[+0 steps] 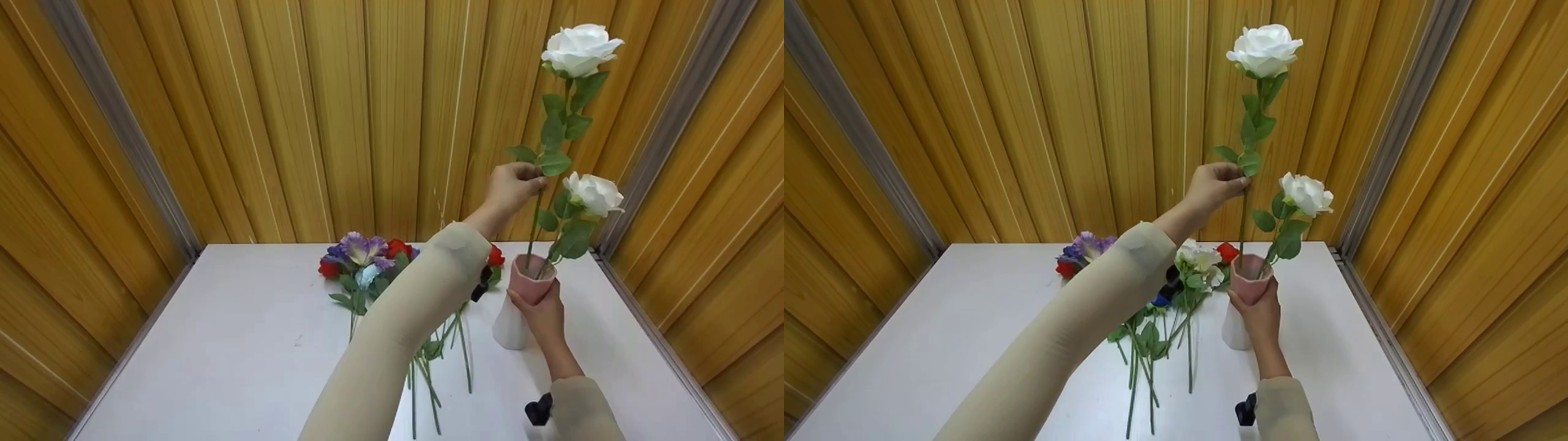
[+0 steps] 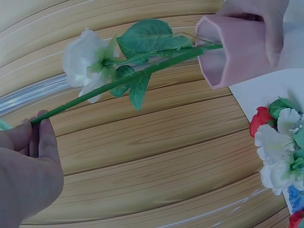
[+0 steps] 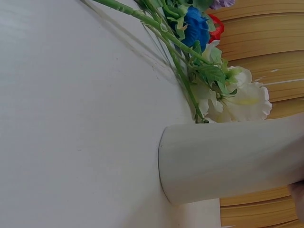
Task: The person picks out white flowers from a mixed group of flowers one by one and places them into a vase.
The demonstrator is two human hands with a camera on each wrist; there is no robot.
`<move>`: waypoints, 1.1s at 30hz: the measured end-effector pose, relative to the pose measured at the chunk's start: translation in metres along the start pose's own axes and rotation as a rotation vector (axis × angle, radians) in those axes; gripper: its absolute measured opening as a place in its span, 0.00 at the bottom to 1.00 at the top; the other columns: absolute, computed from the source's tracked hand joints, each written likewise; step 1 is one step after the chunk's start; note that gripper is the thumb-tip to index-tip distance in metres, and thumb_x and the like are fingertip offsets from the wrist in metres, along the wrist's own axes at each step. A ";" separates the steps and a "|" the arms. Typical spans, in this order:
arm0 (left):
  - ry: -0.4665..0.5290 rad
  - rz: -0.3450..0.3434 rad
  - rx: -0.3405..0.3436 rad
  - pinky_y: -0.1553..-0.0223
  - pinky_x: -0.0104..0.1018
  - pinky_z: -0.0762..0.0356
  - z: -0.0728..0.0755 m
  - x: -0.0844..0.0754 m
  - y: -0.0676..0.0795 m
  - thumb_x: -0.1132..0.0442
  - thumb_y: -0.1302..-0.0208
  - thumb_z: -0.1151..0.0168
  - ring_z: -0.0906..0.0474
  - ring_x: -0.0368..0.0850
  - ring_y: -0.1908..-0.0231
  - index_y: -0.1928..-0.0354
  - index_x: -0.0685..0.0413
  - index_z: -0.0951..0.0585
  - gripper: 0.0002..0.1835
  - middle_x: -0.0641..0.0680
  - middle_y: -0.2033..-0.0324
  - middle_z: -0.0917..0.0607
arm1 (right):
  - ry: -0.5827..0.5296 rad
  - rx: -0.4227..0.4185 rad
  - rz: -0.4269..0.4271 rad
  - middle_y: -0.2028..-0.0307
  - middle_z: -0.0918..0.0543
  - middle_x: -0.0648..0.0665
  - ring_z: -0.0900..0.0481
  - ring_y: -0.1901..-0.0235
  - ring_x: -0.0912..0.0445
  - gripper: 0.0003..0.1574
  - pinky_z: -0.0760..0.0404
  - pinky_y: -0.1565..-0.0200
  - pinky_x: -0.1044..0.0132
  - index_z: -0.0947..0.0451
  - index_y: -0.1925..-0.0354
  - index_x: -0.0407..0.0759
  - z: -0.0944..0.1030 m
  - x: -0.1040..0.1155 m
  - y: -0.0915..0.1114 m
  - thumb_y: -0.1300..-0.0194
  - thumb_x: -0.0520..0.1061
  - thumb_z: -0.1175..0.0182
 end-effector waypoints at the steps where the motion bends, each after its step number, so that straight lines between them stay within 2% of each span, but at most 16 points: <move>1: -0.003 -0.002 0.006 0.56 0.25 0.17 -0.001 0.002 0.000 0.73 0.30 0.38 0.20 0.37 0.66 0.51 0.69 0.15 0.10 0.62 0.57 0.11 | 0.000 -0.002 0.005 0.24 0.43 0.25 0.40 0.25 0.35 0.64 0.39 0.23 0.41 0.64 0.21 0.32 0.000 0.000 0.000 0.34 0.48 0.31; 6: -0.043 -0.014 0.010 0.52 0.28 0.15 -0.005 0.013 0.002 0.71 0.30 0.38 0.13 0.50 0.57 0.51 0.66 0.14 0.10 0.62 0.56 0.11 | 0.006 0.017 -0.031 0.22 0.45 0.27 0.42 0.24 0.35 0.65 0.40 0.23 0.41 0.66 0.20 0.34 -0.003 -0.001 -0.001 0.34 0.49 0.32; 8: -0.049 -0.012 0.011 0.52 0.28 0.15 -0.007 0.018 0.003 0.71 0.30 0.37 0.13 0.52 0.56 0.52 0.66 0.13 0.09 0.62 0.56 0.11 | 0.004 0.026 -0.051 0.22 0.46 0.28 0.43 0.23 0.36 0.66 0.40 0.23 0.42 0.67 0.20 0.36 -0.004 -0.002 0.000 0.34 0.50 0.31; 13: -0.054 -0.003 0.021 0.55 0.26 0.16 -0.012 0.026 0.006 0.71 0.31 0.37 0.20 0.39 0.67 0.54 0.66 0.13 0.08 0.63 0.58 0.11 | -0.004 0.044 -0.062 0.21 0.48 0.30 0.44 0.23 0.37 0.67 0.41 0.22 0.42 0.68 0.19 0.39 -0.005 -0.002 0.002 0.33 0.51 0.31; 16: -0.061 -0.010 0.037 0.58 0.23 0.19 -0.015 0.029 0.008 0.70 0.30 0.37 0.24 0.34 0.70 0.54 0.67 0.13 0.09 0.63 0.59 0.11 | -0.008 0.040 -0.048 0.21 0.47 0.30 0.43 0.23 0.37 0.67 0.41 0.22 0.42 0.68 0.19 0.39 -0.003 -0.001 0.003 0.33 0.51 0.32; 24: -0.044 -0.033 0.037 0.67 0.21 0.26 -0.020 0.036 0.010 0.72 0.31 0.37 0.26 0.33 0.72 0.56 0.71 0.14 0.08 0.68 0.60 0.11 | 0.003 0.036 -0.028 0.22 0.46 0.28 0.42 0.25 0.37 0.68 0.40 0.22 0.41 0.68 0.20 0.36 -0.003 0.004 0.006 0.34 0.52 0.31; 33: -0.040 0.005 0.071 0.65 0.22 0.26 -0.027 0.051 0.018 0.71 0.31 0.37 0.26 0.34 0.70 0.55 0.70 0.13 0.09 0.68 0.58 0.11 | -0.013 -0.005 0.019 0.24 0.41 0.27 0.37 0.28 0.37 0.65 0.37 0.24 0.42 0.63 0.21 0.34 0.000 0.003 0.011 0.36 0.50 0.30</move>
Point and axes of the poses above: each hand's wrist, its own y-axis away from the middle knuckle, its own z-axis out of the back of the hand, x = y × z, the point moved 9 cm from there along -y, towards the middle knuckle
